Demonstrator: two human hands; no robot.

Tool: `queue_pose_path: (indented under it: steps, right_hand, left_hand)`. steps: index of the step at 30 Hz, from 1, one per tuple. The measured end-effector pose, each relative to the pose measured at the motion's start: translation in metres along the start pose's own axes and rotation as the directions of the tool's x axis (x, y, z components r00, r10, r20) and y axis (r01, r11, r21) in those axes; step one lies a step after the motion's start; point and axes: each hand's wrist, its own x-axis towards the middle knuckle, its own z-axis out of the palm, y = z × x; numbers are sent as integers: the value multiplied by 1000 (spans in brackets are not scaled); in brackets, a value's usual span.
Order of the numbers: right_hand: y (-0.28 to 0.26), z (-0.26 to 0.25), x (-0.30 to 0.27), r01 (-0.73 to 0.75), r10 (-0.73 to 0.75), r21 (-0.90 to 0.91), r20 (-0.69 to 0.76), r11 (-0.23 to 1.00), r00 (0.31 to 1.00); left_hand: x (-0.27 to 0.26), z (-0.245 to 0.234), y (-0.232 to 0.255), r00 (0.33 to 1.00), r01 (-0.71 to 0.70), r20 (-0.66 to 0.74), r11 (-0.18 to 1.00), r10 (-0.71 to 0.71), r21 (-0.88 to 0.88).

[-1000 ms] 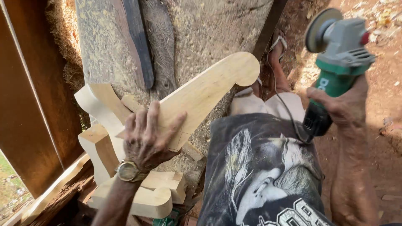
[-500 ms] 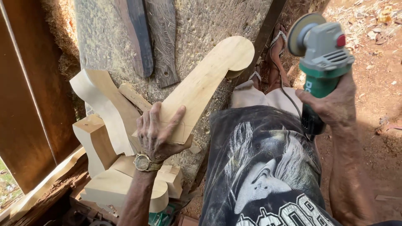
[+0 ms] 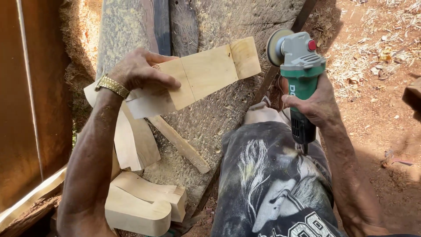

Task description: Shaping and marking wooden furniture components using an angle grinder and manual marking tools.

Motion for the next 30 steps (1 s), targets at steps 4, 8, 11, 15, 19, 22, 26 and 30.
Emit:
queue_pose_path:
  steps: [4, 8, 11, 15, 19, 22, 26, 30]
  right_hand:
    - [-14, 11, 15, -28, 30, -39, 51, 999, 998]
    - [-9, 17, 29, -109, 108, 15, 61, 994, 992]
    - [-5, 22, 37, -26, 35, -119, 71, 993, 997]
    - [-10, 29, 47, 7, 15, -216, 98, 976, 995]
    - [-14, 31, 50, -12, 38, -234, 108, 972, 993]
    - [-15, 30, 53, 7, 27, -272, 121, 962, 992]
    - [-6, 27, 56, -14, 48, -237, 140, 972, 989]
    - [-1, 24, 57, -49, 71, -189, 114, 981, 991]
  left_hand:
    - [-2, -3, 4, 999, -21, 35, 999, 20, 24]
    - [-11, -7, 18, 999, 8, 40, 999, -9, 46]
    - [-17, -9, 24, 998, 5, 58, 999, -8, 46]
    - [-22, -9, 30, 999, 3, 51, 1000, -3, 9]
    - [-21, -9, 30, 996, 44, 76, 998, -47, 43]
    - [-22, -10, 28, 998, 24, 63, 996, -29, 87]
    - [-21, -8, 23, 998, 26, 54, 999, -28, 36]
    - [-20, -9, 21, 997, 66, 41, 994, -70, 87]
